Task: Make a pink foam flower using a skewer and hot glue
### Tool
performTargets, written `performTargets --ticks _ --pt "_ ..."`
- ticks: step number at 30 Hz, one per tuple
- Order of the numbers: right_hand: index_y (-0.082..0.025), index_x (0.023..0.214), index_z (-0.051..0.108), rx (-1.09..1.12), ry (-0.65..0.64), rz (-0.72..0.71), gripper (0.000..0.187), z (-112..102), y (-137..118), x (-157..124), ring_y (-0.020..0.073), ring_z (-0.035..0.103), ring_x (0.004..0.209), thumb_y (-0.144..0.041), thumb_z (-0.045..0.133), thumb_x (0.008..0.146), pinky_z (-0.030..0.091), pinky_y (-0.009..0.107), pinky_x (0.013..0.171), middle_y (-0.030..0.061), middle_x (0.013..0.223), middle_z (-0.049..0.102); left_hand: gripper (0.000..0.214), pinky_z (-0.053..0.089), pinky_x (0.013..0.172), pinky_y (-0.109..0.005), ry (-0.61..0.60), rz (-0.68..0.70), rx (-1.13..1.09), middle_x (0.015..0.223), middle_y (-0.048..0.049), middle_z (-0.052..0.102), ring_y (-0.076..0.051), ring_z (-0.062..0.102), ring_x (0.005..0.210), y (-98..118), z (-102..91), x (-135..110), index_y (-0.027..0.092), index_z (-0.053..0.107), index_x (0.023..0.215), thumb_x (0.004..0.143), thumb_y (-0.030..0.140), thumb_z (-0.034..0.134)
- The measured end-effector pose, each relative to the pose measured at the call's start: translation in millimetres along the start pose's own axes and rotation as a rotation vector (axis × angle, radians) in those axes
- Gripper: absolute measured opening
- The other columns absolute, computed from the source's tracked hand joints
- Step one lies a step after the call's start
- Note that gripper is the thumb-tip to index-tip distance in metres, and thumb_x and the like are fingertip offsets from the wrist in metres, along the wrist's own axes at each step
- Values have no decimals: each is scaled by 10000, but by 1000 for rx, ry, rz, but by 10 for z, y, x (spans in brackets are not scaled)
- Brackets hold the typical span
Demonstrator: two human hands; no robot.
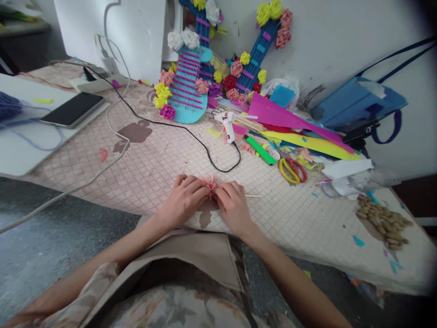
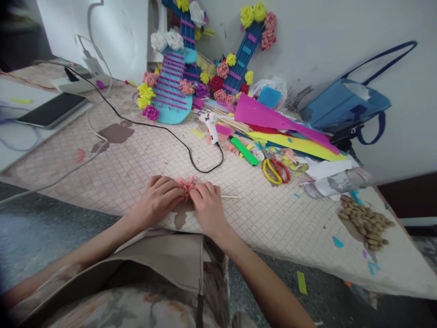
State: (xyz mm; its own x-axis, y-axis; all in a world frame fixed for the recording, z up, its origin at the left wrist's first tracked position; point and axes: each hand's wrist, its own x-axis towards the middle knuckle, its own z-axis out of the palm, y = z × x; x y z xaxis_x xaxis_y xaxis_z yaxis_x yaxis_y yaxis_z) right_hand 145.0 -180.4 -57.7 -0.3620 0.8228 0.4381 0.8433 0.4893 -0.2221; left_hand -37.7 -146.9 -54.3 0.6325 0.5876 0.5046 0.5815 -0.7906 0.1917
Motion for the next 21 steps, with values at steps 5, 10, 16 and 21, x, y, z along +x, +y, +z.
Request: performTargets --ticks 5,10,16,21 --pt "-177 909 621 7 8 15 125 -5 -4 3 205 486 880 -174 499 931 375 357 757 56 907 639 175 350 771 -351 13 -12 -6 887 -26 663 -183 544 850 -6 27 4 184 613 869 958 260 483" --pt "-179 888 616 31 4 37 114 0 4 -19 209 483 885 -194 509 925 381 362 765 57 900 621 165 351 769 -352 4 -24 -26 894 -23 661 -182 536 847 -11 46 -12 187 621 880 953 260 492" --pt "-185 865 599 71 16 56 115 -2 2 -43 212 479 879 -212 505 926 390 369 772 57 892 611 139 355 779 -353 23 -33 -65 920 -14 671 -184 537 871 -13 70 -28 198 620 920 948 277 509" --pt "-191 877 598 87 16 59 121 -12 -3 -38 214 480 878 -217 494 933 389 367 768 62 891 615 131 355 774 -349 31 -31 -71 915 -11 676 -179 538 862 -10 69 -33 198 622 904 944 266 517"
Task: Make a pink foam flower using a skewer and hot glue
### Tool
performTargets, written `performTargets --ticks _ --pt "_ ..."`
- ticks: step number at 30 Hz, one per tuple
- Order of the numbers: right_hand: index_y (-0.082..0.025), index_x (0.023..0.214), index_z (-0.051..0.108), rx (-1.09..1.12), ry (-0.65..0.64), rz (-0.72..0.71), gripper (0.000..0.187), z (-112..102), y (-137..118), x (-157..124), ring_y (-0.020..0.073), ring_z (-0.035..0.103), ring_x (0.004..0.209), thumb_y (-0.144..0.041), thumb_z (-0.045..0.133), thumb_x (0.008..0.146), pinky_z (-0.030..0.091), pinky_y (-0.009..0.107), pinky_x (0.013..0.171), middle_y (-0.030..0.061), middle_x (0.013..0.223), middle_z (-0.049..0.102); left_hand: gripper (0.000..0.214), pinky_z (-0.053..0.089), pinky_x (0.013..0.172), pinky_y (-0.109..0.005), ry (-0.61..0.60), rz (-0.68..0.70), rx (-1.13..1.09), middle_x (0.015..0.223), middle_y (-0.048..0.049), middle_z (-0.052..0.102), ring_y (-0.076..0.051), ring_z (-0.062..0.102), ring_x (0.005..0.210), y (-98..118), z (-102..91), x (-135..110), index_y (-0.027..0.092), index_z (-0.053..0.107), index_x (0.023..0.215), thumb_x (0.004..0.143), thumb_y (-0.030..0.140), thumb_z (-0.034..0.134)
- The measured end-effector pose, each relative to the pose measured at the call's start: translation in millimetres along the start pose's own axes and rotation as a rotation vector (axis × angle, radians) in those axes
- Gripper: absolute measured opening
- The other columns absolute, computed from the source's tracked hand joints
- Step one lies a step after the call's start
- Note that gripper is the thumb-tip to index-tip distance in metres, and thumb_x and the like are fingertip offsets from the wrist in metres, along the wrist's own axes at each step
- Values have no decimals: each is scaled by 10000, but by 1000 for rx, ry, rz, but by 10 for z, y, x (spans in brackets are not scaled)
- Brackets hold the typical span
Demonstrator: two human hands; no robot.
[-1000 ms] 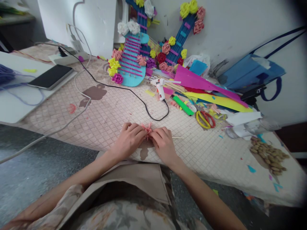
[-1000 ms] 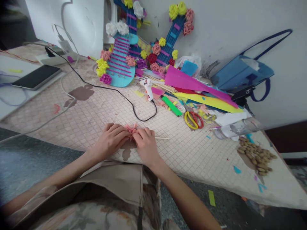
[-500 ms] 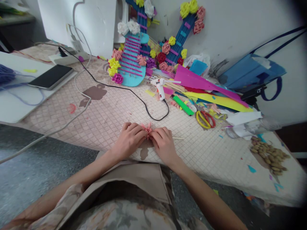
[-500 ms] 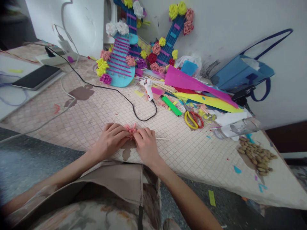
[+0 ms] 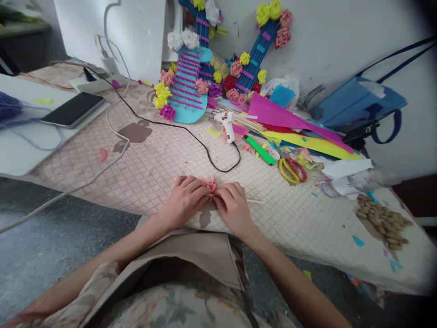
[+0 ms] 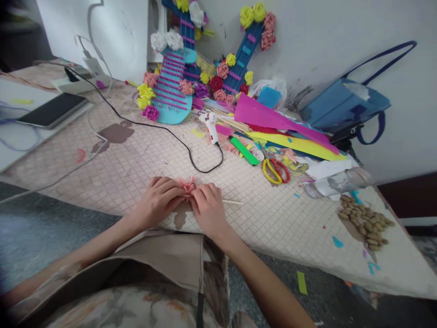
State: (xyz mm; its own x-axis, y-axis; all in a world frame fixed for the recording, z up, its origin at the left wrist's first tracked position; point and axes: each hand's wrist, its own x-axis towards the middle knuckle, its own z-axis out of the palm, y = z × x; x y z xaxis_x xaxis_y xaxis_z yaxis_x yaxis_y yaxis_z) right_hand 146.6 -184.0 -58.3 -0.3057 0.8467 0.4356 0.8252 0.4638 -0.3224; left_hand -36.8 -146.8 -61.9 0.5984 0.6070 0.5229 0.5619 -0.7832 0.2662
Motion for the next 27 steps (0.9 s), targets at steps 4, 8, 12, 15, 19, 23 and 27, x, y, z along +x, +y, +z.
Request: performTargets --ticks 4,8,12,15,19,23,27 --pt "-195 886 601 7 -8 1 130 -4 0 -13 214 482 880 -226 486 937 386 363 764 63 897 617 132 356 779 -348 0 -5 -17 926 -13 675 -177 543 874 3 -6 -24 200 632 914 944 259 517" --pt "-191 886 599 3 -21 7 128 -9 -10 -24 218 484 888 -233 490 936 390 364 759 67 906 616 135 359 801 -354 -15 -21 -33 936 -24 670 -182 544 900 4 12 -54 200 631 931 944 272 517" --pt "-192 865 598 -19 -26 11 124 -11 -21 -21 218 486 881 -233 500 929 389 360 746 66 891 614 133 354 807 -350 -10 -11 -55 939 -26 668 -176 534 892 18 14 -57 201 622 935 951 259 504" --pt "-190 856 592 -20 -29 15 119 -10 -23 -20 218 485 879 -232 506 926 387 359 747 65 884 610 142 345 811 -351 -25 49 -74 972 -23 668 -173 528 904 30 -11 -47 207 624 945 959 235 486" --pt "-194 863 589 7 -32 19 126 -10 -18 -24 221 484 880 -230 491 933 387 363 758 63 888 608 153 337 833 -362 -17 84 -43 1025 -27 667 -185 531 940 35 -38 -46 220 626 1001 959 216 479" --pt "-187 867 593 16 -27 10 134 -9 -12 -29 219 484 879 -234 489 937 387 360 759 62 889 610 158 336 825 -371 17 90 8 992 -24 675 -191 533 907 37 -24 -59 217 630 989 959 220 474" --pt "-183 875 599 0 -18 -8 142 -5 -11 -34 215 480 889 -234 484 940 388 362 764 66 907 619 168 340 818 -376 16 68 9 969 -32 672 -192 533 905 40 -10 -64 202 630 992 962 222 466"
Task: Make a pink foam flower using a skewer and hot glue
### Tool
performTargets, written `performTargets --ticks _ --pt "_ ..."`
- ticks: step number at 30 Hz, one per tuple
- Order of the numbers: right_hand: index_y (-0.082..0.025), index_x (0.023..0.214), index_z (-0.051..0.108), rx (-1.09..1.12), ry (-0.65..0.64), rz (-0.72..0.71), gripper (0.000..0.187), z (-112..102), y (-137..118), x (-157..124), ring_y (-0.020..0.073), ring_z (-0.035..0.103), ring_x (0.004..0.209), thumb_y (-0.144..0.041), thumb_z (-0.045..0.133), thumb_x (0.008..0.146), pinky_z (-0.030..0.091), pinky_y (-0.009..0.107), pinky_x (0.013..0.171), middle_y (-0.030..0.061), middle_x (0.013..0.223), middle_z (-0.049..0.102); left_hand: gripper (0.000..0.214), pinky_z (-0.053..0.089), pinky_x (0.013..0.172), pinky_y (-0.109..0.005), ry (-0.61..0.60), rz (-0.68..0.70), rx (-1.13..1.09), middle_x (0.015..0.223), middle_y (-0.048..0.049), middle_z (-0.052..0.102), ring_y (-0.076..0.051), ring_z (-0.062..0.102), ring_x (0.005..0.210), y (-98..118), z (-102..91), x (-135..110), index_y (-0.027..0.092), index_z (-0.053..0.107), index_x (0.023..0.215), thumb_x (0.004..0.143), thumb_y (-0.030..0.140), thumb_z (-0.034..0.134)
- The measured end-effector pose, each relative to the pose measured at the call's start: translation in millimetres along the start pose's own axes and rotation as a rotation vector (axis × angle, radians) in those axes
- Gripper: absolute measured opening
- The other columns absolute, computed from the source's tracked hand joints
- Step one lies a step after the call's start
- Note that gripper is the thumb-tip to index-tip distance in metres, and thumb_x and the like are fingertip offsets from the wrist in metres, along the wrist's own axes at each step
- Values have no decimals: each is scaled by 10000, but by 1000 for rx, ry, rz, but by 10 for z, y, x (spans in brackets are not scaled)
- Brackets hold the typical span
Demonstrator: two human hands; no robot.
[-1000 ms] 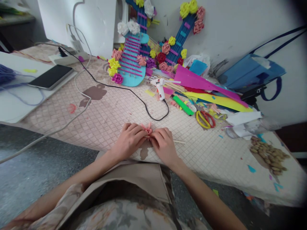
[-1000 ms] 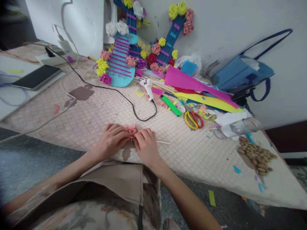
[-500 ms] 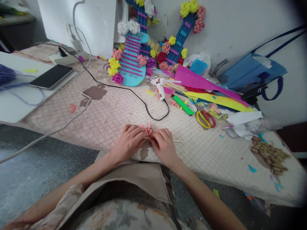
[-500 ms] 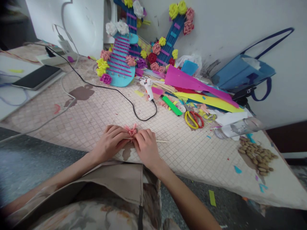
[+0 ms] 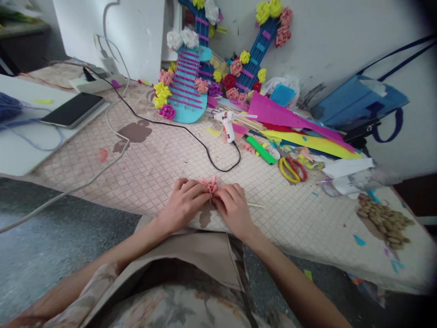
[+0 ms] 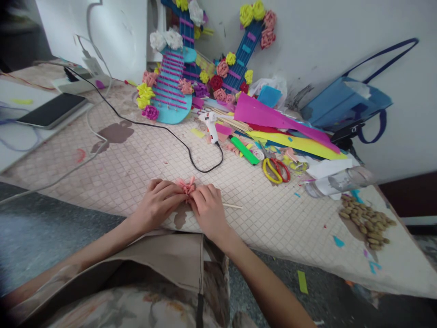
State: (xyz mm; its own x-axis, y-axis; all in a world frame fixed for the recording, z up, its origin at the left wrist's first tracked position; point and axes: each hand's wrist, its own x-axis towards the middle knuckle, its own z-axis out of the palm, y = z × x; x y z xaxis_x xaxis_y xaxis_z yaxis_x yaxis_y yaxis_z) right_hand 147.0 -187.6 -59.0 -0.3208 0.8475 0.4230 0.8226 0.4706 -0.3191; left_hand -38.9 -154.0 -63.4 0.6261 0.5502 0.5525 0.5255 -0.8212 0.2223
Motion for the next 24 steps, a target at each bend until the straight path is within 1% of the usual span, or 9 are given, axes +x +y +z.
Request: performTargets --ticks 5,11,15,20,24 --pt "-183 908 611 -27 14 -12 115 10 -6 -3 213 486 893 -218 504 929 387 362 766 65 908 627 206 345 820 -378 -2 -12 -37 975 -47 670 -193 534 899 -12 0 4 187 617 1033 979 232 423" --pt "-182 895 620 -78 14 -44 137 3 -16 12 213 486 875 -201 491 933 383 363 753 68 896 637 148 355 821 -372 4 -42 -42 1009 -35 675 -188 540 911 -16 19 -3 199 625 1016 952 230 495" --pt "-181 902 620 -93 5 -48 138 -11 -24 19 213 485 875 -197 487 935 377 359 757 70 902 638 133 354 820 -371 3 -54 -36 1001 -28 678 -188 537 907 -9 11 -1 209 630 988 947 247 509" --pt "-178 917 620 -76 -3 -35 132 -13 -24 12 214 491 883 -199 491 935 379 360 761 68 907 638 131 351 824 -377 -18 -63 -35 990 -30 673 -193 535 907 4 -4 5 211 629 1000 943 230 513" --pt "-184 889 614 -43 12 -13 129 -1 -13 5 208 490 876 -216 497 932 382 356 755 61 886 628 130 353 815 -369 -17 -75 -52 973 -33 674 -189 537 903 9 2 13 199 627 956 949 232 501"
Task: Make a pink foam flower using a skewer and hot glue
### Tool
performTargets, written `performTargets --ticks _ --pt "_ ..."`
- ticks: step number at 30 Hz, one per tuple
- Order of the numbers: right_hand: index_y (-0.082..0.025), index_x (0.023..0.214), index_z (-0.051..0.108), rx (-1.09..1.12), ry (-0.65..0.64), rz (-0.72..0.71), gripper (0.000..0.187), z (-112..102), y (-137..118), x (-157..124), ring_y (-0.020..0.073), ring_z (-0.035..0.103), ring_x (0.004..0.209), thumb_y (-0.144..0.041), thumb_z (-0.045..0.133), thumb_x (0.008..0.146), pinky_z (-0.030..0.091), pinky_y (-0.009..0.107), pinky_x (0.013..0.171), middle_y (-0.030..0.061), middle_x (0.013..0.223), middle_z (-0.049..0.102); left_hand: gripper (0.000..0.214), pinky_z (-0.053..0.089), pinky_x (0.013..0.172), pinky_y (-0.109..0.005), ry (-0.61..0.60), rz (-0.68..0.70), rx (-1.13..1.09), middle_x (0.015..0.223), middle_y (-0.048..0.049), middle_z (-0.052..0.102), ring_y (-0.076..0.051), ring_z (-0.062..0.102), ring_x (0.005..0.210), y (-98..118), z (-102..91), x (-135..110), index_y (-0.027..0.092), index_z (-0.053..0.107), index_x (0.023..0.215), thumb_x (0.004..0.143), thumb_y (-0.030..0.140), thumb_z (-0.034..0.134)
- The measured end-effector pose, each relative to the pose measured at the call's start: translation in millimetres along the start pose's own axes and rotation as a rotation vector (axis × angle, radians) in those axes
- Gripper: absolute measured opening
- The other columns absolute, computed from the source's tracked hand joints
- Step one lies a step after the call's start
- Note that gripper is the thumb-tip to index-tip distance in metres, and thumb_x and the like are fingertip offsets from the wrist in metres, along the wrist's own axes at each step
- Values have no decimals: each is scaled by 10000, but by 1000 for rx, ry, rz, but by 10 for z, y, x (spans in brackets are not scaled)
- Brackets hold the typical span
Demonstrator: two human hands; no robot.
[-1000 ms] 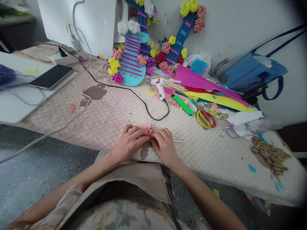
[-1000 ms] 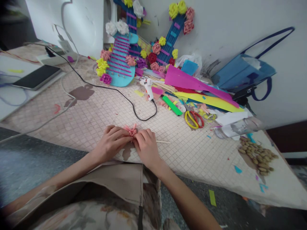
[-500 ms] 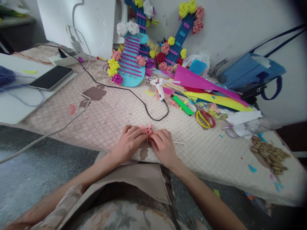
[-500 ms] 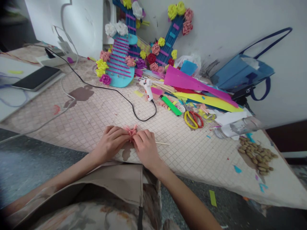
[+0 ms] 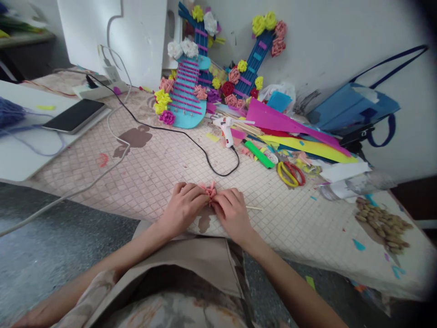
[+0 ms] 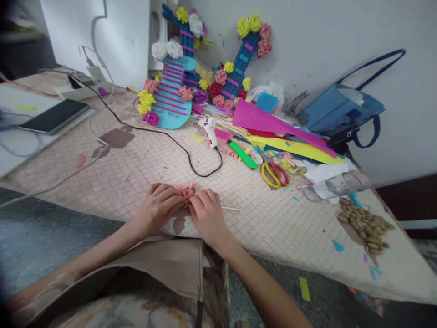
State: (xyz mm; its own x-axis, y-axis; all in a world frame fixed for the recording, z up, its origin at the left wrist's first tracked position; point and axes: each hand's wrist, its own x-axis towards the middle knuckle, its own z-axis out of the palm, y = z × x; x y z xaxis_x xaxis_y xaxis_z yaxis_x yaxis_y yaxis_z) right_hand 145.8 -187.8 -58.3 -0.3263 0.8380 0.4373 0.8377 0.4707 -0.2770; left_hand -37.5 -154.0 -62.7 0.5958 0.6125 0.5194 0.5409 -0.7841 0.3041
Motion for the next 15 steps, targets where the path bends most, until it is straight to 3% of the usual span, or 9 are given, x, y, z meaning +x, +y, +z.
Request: performTargets --ticks 7,15 --pt "-190 861 594 42 -2 24 115 7 0 -1 214 486 872 -222 503 924 393 362 755 60 878 613 137 361 807 -356 31 -65 -41 917 -33 672 -182 541 885 -3 34 -6 188 608 926 955 238 484" --pt "-190 864 595 51 -17 28 116 3 7 -1 221 492 884 -221 502 926 401 369 766 60 884 609 149 335 807 -369 17 30 8 946 -16 669 -184 521 877 2 -11 -4 225 646 970 950 239 499"
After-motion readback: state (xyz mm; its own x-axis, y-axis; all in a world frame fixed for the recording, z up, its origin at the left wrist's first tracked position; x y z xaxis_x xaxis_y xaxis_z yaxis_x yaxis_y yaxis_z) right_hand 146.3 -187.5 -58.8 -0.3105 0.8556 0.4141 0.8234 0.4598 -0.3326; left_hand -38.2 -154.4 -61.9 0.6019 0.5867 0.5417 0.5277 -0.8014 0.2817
